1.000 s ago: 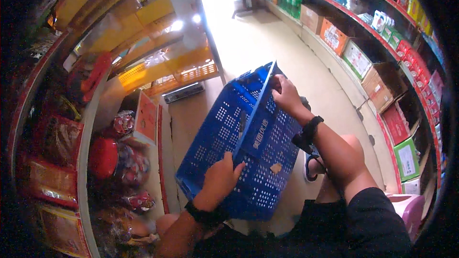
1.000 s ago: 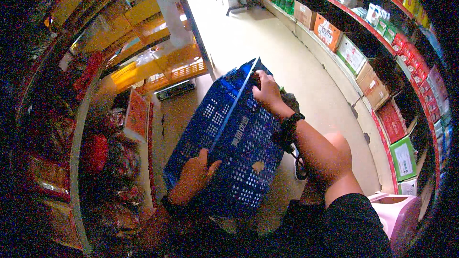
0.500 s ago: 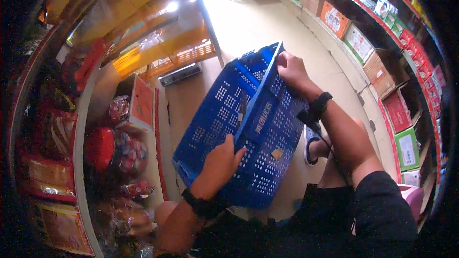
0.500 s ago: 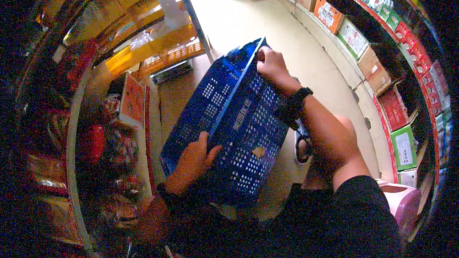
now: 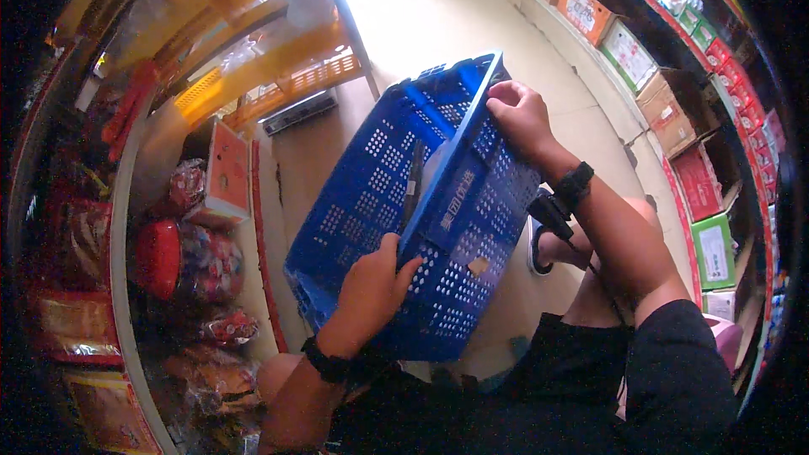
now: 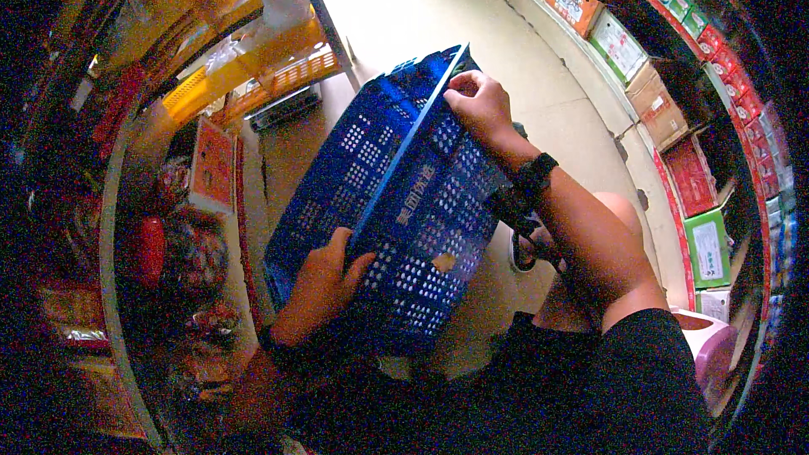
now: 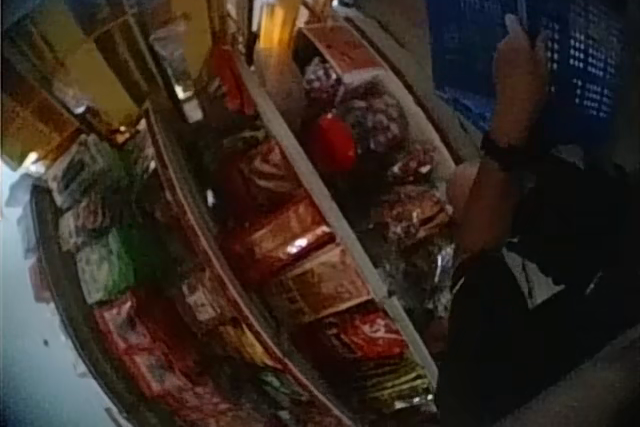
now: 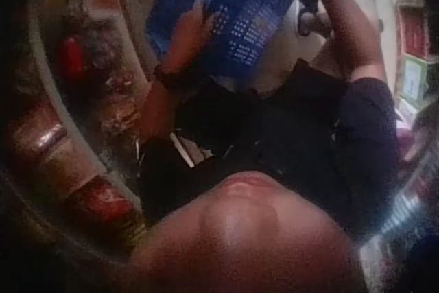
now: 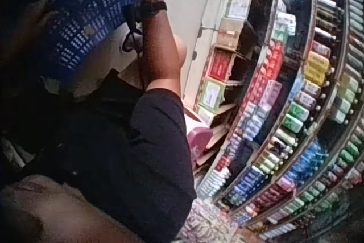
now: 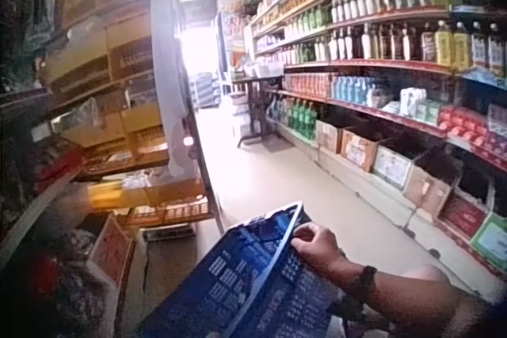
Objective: Repairing or cleaning a blue plastic basket in a grocery store.
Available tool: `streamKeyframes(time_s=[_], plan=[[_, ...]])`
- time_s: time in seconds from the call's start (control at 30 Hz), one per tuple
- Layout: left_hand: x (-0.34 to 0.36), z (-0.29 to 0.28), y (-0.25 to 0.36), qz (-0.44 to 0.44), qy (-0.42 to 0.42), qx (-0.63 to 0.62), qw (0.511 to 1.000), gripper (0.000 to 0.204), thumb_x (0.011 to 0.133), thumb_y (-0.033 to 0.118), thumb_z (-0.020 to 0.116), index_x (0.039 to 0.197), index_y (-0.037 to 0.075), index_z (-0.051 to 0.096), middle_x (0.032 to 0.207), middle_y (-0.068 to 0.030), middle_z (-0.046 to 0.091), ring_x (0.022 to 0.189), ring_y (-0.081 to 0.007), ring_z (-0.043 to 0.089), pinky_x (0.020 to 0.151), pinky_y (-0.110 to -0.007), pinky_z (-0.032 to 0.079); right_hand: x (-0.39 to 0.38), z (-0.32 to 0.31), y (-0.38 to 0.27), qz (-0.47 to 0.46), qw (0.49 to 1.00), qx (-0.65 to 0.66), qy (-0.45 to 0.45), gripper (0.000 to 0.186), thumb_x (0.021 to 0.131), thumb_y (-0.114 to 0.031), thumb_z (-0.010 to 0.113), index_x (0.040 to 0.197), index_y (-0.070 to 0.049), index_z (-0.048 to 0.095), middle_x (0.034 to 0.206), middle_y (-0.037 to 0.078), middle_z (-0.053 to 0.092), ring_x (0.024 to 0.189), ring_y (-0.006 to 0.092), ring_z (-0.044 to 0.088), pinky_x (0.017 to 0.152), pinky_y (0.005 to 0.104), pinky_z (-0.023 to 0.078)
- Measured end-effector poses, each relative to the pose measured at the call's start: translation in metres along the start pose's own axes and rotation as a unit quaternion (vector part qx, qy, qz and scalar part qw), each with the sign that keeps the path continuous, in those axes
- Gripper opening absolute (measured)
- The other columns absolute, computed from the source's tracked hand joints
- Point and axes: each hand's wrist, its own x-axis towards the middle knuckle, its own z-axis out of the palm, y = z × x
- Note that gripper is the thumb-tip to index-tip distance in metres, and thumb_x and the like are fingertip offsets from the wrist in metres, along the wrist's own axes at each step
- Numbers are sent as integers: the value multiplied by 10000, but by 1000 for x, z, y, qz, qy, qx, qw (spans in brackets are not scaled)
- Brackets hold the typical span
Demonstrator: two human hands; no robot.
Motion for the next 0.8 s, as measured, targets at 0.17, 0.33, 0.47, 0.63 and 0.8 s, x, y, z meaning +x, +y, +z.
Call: streamKeyframes(time_s=[0.17,0.33,0.47,0.63,0.8], plan=[[0,-3,10,3,-8,-6,1000,314,898,268,583,982,-6,455,759,-280,611,743,-455,604,633,-518,475,4,23,33,95,981,137,103,528,733,-284,710,1087,57,516,885,99,644,833,179,615,777,287,491],[-2,1,2,-10,-20,-24,999,351,891,291,603,1043,0,480,827,-266,628,781,-451,616,665,-494,498,-13,30,25,174,918,348,80,344,786,-184,674,1030,21,544,819,47,608,728,109,557,665,239,460],[-2,4,5,-16,-18,-22,999,345,888,281,608,1040,-3,484,821,-269,624,776,-453,614,665,-490,497,-16,24,23,175,904,389,37,246,822,-145,648,1010,-8,568,798,14,592,708,96,534,673,224,444],[1,4,6,-28,-19,-33,999,337,890,274,604,1039,-3,484,807,-270,619,765,-457,610,655,-491,494,-19,32,17,138,924,353,44,317,827,-165,641,1073,15,554,898,34,597,782,103,542,722,239,449],[1,4,9,-26,-4,-46,999,341,886,272,610,1047,1,480,792,-265,618,749,-458,609,646,-498,491,-12,37,23,106,959,259,33,369,828,-184,641,1108,31,536,959,67,610,850,127,565,783,257,455]])
